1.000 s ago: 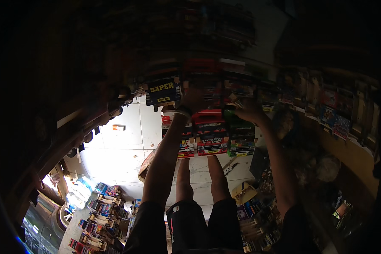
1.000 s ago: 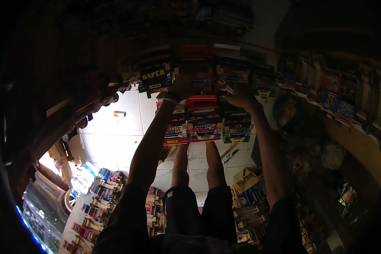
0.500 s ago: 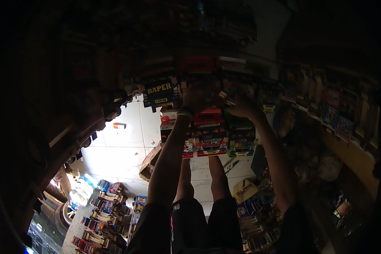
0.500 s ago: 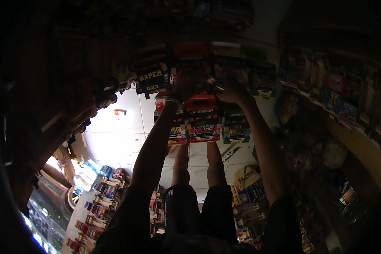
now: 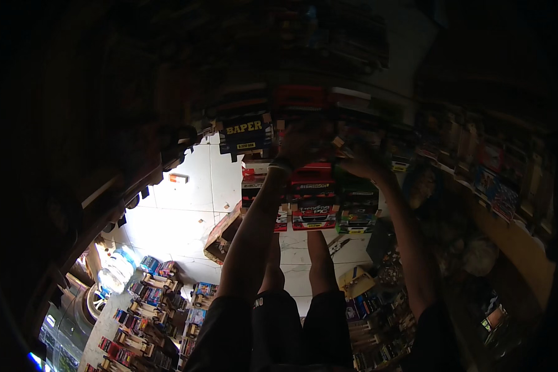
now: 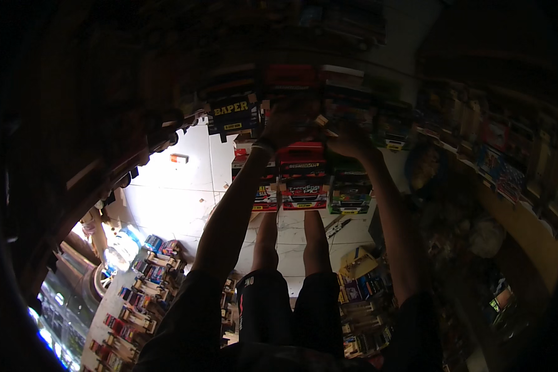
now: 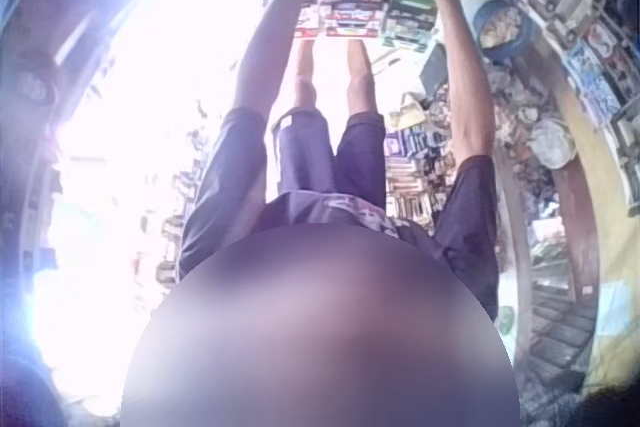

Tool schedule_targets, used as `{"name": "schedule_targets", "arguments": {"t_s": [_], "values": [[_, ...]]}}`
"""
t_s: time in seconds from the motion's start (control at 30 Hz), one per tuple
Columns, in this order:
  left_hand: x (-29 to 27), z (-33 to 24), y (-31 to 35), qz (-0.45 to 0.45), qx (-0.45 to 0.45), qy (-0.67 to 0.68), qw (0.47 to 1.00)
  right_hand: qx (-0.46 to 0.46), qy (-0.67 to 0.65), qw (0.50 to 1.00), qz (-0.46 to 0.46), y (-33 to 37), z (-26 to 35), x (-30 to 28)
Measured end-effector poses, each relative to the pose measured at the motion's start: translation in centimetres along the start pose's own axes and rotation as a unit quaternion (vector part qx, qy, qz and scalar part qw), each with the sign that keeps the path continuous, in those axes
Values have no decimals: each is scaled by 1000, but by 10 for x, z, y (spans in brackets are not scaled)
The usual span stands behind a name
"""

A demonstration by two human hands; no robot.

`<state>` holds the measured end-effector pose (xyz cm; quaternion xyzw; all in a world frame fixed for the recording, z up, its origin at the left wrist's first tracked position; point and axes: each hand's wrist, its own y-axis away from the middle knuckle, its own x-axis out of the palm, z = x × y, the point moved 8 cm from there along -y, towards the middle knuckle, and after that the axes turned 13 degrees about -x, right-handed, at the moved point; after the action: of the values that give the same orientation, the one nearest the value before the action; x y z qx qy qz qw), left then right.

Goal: The person assembles small wooden toy carts by inserting dowels into pre-drilled holes and securing them with a hammer. They repeatedly pick up cart frames, align dowels, and tap them into place, occasionally adjusting the cart position on the floor.

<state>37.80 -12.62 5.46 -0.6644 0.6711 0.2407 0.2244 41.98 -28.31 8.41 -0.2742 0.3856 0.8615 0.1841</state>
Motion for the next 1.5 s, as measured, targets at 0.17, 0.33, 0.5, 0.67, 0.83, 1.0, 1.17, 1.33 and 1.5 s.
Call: {"name": "schedule_targets", "arguments": {"t_s": [0.17, 0.33, 0.5, 0.67, 0.83, 1.0, 1.17, 1.33, 1.5], "values": [[7, 5, -1, -1, -22, -41, 999, 9, 62, 998, -13, -6, -18, 15], [13, 6, -7, 20, -4, -66, 998, 40, 85, 990, -106, -8, -29, 28], [6, -2, -13, -7, 6, -54, 998, 69, 111, 980, -149, -4, -25, 21], [6, -1, -12, -3, -8, -78, 997, 74, 46, 994, -60, -8, -29, 24], [13, 7, -6, 20, 6, -93, 995, -142, 29, 984, -108, 20, -17, -4], [24, 5, -10, 27, -10, -102, 994, 55, -185, 980, -37, 41, -64, -16], [40, -11, -21, -5, -21, -65, 998, 28, -5, 999, -26, 26, -68, -15], [34, -15, -23, -33, -53, -138, 989, 84, 15, 991, 103, 7, -75, -9], [28, -15, -28, -31, -54, -126, 990, 83, 60, 992, 80, 4, -73, -11]]}}
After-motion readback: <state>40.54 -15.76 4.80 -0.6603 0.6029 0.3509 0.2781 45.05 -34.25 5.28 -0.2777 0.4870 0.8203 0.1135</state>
